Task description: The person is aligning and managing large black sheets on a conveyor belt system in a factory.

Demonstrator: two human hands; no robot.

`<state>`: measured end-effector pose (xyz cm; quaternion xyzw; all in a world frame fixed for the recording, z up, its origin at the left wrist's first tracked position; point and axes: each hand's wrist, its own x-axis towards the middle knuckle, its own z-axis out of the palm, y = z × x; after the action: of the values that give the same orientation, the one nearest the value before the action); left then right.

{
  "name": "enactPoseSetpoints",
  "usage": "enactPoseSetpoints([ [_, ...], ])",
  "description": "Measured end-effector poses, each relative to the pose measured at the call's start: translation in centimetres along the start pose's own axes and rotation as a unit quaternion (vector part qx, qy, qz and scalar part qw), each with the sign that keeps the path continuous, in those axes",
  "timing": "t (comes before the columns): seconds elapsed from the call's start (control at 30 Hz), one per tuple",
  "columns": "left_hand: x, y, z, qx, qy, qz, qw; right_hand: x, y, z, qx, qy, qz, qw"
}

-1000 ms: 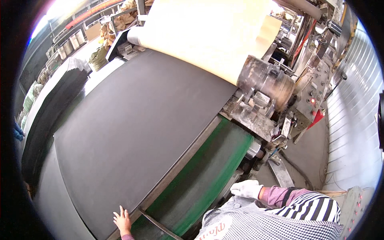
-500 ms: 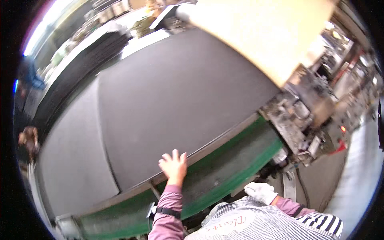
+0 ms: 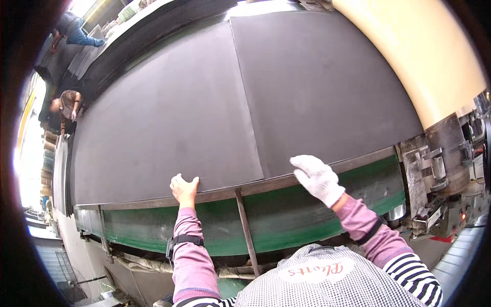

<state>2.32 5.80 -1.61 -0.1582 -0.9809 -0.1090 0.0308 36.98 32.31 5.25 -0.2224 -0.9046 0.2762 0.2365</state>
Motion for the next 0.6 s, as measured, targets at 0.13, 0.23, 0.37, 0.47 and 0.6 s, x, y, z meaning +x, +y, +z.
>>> enactPoseSetpoints([
  [0.13, 0.9, -1.4, 1.5, -0.044, 0.014, 0.099, 0.994, 5.4, -1.2, 4.2, -0.021, -0.077, 0.222, 0.972],
  [0.23, 3.7, -6.2, 0.9, -0.035, 0.056, 0.081, 0.995, 5.2, 0.4, 3.0, -0.08, -0.084, 0.276, 0.954],
  [0.37, 6.6, -13.2, -0.7, 0.061, 0.034, 0.012, 0.997, 3.9, 4.7, -0.1, -0.171, -0.081, 0.263, 0.946],
  [0.47, 6.5, -14.3, -1.0, -0.013, -0.032, 0.079, 0.996, 2.6, 8.3, -3.2, -0.155, -0.04, 0.277, 0.948],
  [0.6, 3.6, -9.8, -0.4, -0.088, -0.088, 0.161, 0.979, 1.3, 13.1, -7.6, -0.127, -0.006, 0.341, 0.932],
])
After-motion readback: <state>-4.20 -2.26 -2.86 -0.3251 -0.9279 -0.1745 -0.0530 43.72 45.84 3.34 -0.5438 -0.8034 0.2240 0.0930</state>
